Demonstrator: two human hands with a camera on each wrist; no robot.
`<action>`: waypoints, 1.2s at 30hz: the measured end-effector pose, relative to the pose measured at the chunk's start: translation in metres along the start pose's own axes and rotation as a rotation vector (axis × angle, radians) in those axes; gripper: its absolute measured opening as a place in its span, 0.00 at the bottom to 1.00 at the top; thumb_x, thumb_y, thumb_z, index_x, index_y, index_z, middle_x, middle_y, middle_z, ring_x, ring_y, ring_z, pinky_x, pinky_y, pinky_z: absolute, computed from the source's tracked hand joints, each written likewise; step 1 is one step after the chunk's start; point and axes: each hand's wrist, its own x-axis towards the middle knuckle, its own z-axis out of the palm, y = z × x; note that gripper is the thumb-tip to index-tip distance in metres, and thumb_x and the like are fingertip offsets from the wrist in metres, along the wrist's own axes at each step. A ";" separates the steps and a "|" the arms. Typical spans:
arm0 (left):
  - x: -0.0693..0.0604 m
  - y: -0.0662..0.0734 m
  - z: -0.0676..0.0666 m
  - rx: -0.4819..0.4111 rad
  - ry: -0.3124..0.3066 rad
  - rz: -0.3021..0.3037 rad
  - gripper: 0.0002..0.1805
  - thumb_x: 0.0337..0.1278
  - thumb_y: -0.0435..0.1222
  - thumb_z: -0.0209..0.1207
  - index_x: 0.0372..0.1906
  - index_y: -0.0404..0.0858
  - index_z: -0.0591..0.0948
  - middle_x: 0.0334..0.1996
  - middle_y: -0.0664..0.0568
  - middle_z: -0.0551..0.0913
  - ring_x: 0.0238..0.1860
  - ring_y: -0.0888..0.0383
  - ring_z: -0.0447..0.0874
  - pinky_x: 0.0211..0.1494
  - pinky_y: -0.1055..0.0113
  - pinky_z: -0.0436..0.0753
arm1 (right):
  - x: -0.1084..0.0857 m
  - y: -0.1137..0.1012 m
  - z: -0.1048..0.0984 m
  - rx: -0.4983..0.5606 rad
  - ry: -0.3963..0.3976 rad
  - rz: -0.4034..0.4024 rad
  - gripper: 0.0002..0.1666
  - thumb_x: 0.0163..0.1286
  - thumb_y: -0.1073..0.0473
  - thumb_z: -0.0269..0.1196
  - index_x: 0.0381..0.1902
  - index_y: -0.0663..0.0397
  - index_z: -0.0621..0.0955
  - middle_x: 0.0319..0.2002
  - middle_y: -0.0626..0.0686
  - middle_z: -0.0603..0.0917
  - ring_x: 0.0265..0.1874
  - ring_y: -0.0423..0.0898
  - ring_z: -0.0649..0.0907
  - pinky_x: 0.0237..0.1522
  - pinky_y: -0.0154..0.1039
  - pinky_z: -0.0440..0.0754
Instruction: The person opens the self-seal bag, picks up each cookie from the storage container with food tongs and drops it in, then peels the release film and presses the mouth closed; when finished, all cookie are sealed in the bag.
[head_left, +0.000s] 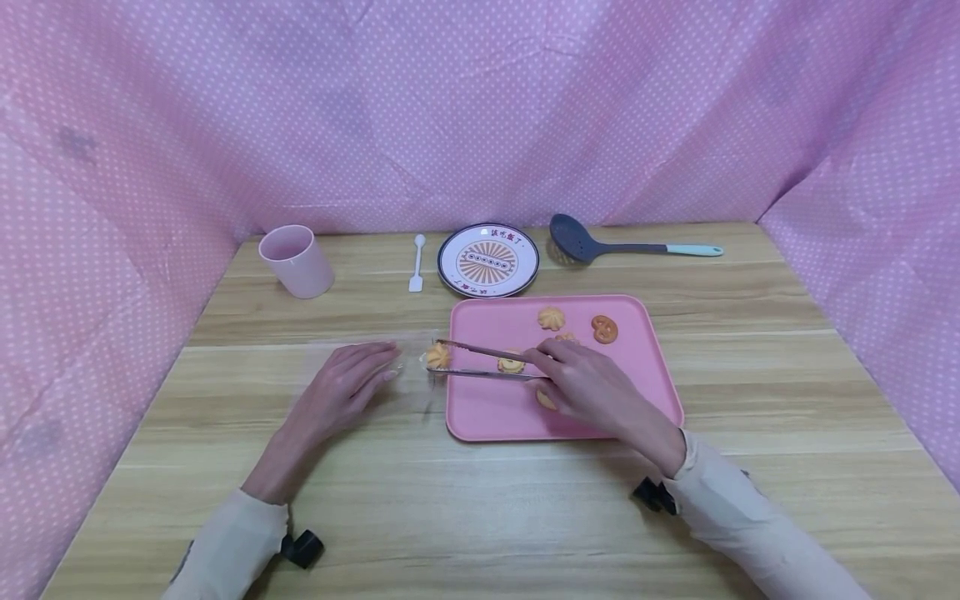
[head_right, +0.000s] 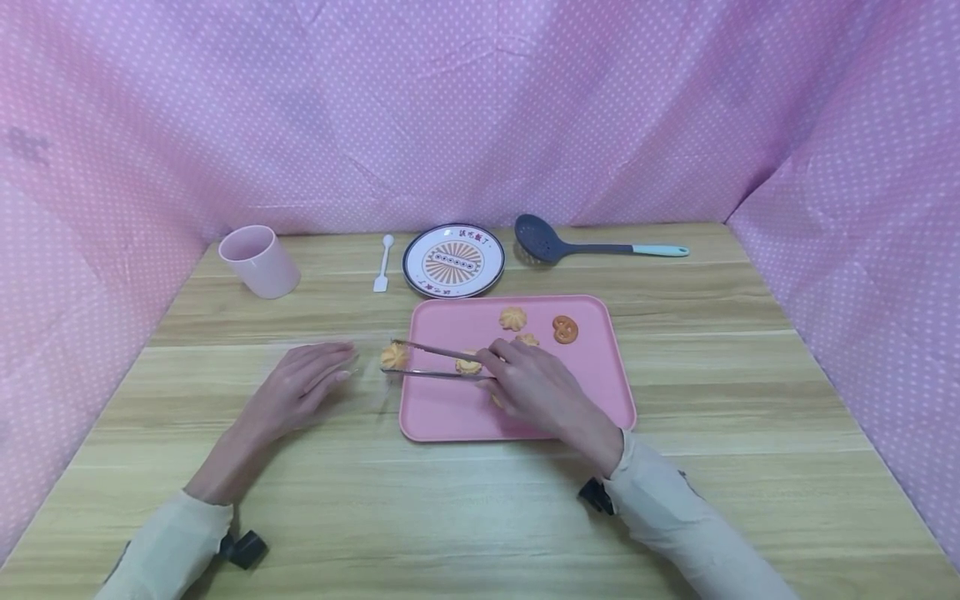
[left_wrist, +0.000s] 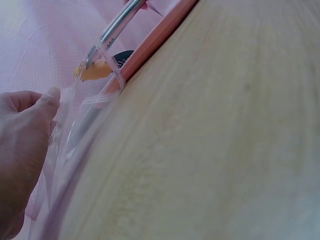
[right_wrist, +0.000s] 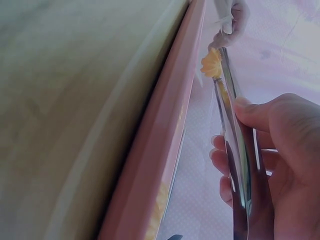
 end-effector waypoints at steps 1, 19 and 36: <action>0.000 0.000 0.000 -0.001 0.004 0.008 0.18 0.71 0.35 0.61 0.59 0.31 0.84 0.58 0.39 0.84 0.60 0.39 0.82 0.63 0.40 0.76 | 0.001 -0.001 0.000 0.004 -0.007 0.003 0.21 0.67 0.62 0.72 0.57 0.60 0.84 0.44 0.55 0.83 0.39 0.50 0.82 0.43 0.45 0.86; 0.000 -0.002 0.000 -0.009 0.027 0.030 0.17 0.70 0.34 0.60 0.58 0.30 0.83 0.58 0.39 0.84 0.59 0.39 0.82 0.62 0.39 0.76 | 0.026 -0.018 0.010 -0.005 -0.055 -0.029 0.18 0.69 0.60 0.72 0.55 0.57 0.84 0.42 0.51 0.82 0.38 0.47 0.83 0.41 0.42 0.85; 0.002 0.000 -0.001 -0.001 0.044 0.049 0.25 0.84 0.48 0.47 0.60 0.32 0.83 0.58 0.42 0.85 0.58 0.41 0.82 0.63 0.46 0.76 | 0.045 -0.032 0.015 -0.032 -0.122 -0.039 0.19 0.71 0.58 0.71 0.57 0.56 0.84 0.46 0.53 0.84 0.41 0.48 0.84 0.43 0.42 0.87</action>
